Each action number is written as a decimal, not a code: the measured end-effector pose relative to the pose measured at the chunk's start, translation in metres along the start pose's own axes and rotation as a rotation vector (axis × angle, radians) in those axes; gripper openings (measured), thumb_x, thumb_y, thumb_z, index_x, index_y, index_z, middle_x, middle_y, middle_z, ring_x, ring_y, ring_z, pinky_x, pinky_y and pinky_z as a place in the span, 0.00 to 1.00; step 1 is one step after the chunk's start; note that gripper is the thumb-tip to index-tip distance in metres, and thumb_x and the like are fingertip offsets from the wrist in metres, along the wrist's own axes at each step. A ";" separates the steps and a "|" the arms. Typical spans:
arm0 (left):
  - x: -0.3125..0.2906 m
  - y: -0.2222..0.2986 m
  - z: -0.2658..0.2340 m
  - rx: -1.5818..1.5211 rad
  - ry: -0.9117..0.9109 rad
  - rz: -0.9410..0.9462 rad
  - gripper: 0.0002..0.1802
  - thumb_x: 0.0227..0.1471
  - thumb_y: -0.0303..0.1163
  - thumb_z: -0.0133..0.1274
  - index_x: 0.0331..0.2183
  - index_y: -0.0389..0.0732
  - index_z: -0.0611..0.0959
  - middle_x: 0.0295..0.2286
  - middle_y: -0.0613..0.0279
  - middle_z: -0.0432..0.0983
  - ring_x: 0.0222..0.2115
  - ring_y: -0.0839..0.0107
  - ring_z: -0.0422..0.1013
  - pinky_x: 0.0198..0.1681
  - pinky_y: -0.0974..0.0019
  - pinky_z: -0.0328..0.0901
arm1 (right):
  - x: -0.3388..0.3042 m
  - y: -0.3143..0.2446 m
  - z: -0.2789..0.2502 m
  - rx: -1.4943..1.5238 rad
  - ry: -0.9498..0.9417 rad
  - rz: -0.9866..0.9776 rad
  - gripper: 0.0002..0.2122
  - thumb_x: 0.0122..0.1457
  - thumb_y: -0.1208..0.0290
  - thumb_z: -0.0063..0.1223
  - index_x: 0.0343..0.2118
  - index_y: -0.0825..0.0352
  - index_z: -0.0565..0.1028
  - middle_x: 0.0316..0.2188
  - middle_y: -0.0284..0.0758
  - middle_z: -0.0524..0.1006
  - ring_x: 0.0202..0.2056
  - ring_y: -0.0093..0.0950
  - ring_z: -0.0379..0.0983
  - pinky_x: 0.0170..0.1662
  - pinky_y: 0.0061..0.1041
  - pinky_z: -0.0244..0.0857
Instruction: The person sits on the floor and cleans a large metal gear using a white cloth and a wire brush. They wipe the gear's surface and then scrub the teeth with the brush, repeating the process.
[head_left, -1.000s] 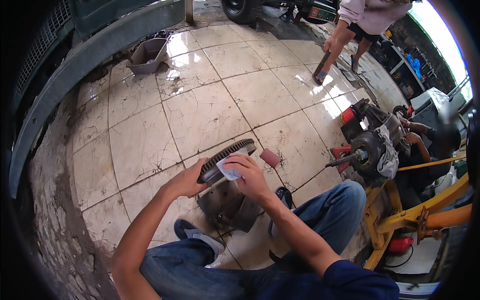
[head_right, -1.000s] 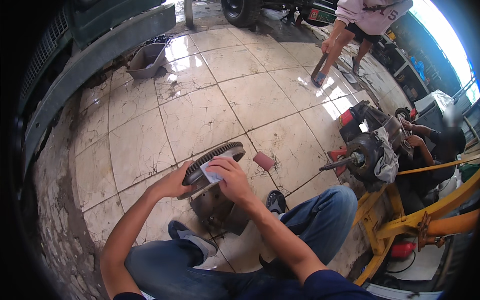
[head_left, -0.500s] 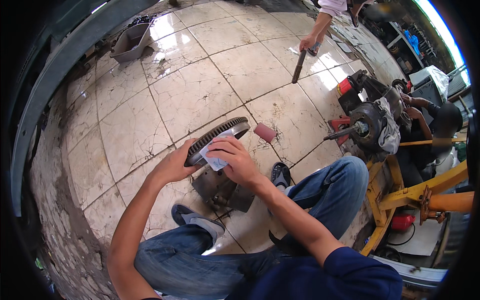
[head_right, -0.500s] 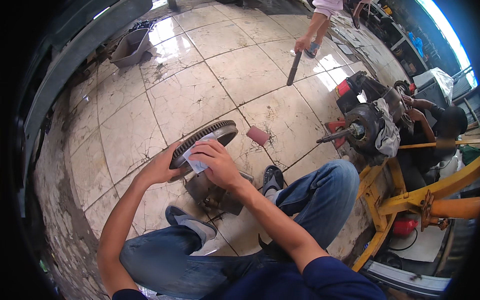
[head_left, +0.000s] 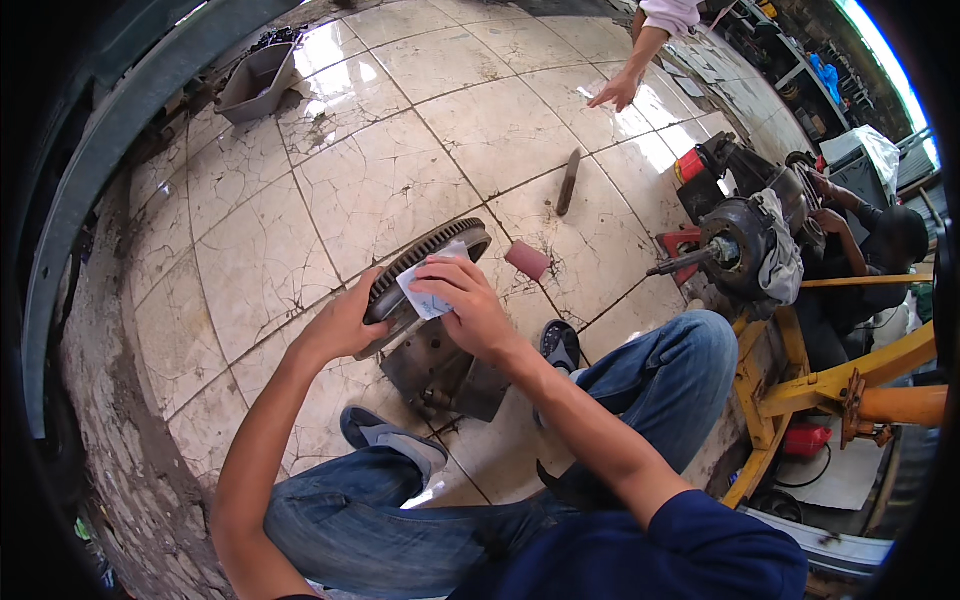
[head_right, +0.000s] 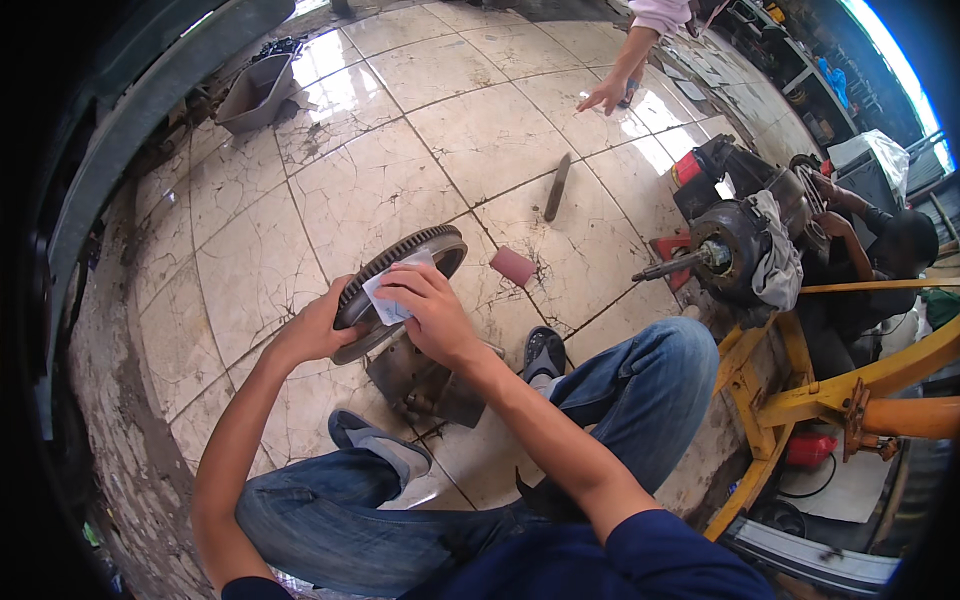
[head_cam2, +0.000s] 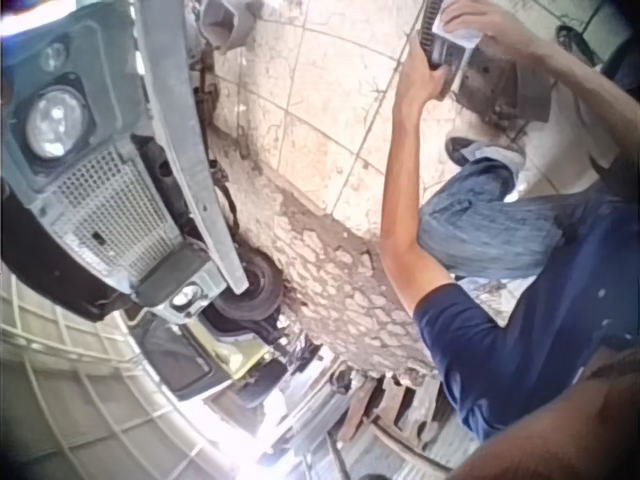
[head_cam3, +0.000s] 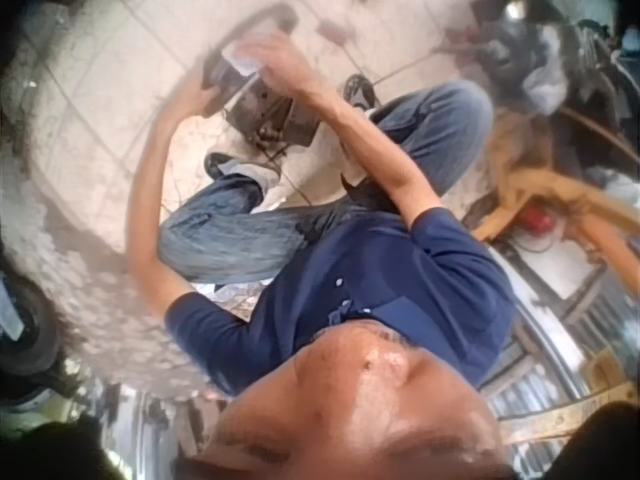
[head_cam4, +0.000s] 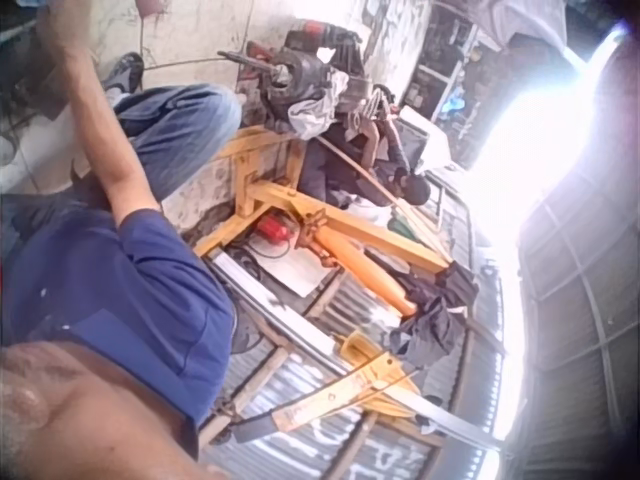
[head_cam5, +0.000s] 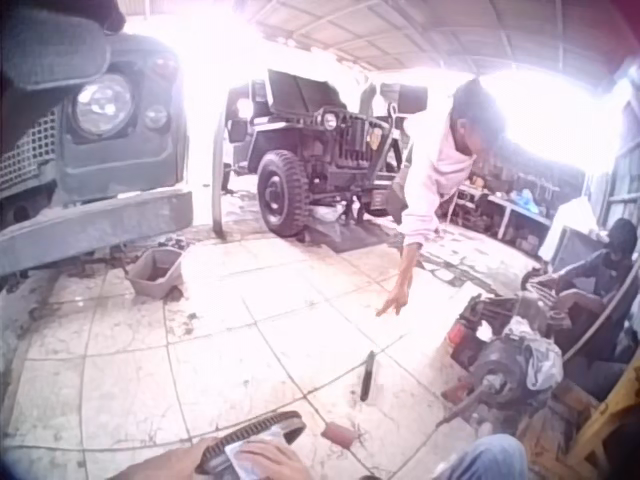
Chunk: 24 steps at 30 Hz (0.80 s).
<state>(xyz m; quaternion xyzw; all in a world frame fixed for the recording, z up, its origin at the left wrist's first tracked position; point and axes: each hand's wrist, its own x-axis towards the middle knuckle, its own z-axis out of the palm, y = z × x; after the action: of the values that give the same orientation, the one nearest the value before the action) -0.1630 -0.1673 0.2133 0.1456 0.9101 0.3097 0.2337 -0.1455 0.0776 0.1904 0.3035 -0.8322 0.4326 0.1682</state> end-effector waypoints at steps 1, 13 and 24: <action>0.002 0.001 -0.001 -0.031 -0.017 -0.014 0.44 0.52 0.36 0.65 0.64 0.42 0.60 0.44 0.39 0.79 0.45 0.48 0.78 0.48 0.54 0.71 | 0.000 -0.001 0.003 -0.013 0.009 -0.003 0.26 0.41 0.89 0.55 0.46 0.61 0.80 0.50 0.33 0.77 0.59 0.38 0.69 0.62 0.39 0.63; 0.003 0.000 -0.008 -0.032 -0.024 -0.038 0.47 0.50 0.38 0.66 0.65 0.38 0.60 0.45 0.34 0.79 0.47 0.43 0.77 0.50 0.51 0.70 | -0.022 -0.005 -0.001 -0.052 0.106 0.064 0.23 0.45 0.89 0.52 0.46 0.65 0.80 0.50 0.37 0.77 0.57 0.40 0.70 0.61 0.39 0.64; -0.002 0.012 -0.009 0.057 0.025 -0.047 0.43 0.53 0.45 0.64 0.64 0.44 0.64 0.40 0.38 0.81 0.40 0.44 0.79 0.46 0.52 0.72 | -0.106 0.072 0.004 0.264 -0.191 0.978 0.26 0.66 0.59 0.56 0.64 0.61 0.67 0.48 0.44 0.81 0.50 0.41 0.78 0.56 0.39 0.69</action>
<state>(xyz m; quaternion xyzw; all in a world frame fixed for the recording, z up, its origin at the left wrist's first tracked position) -0.1649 -0.1631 0.2279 0.1266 0.9247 0.2797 0.2251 -0.1120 0.1439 0.0860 -0.0642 -0.8267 0.5324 -0.1703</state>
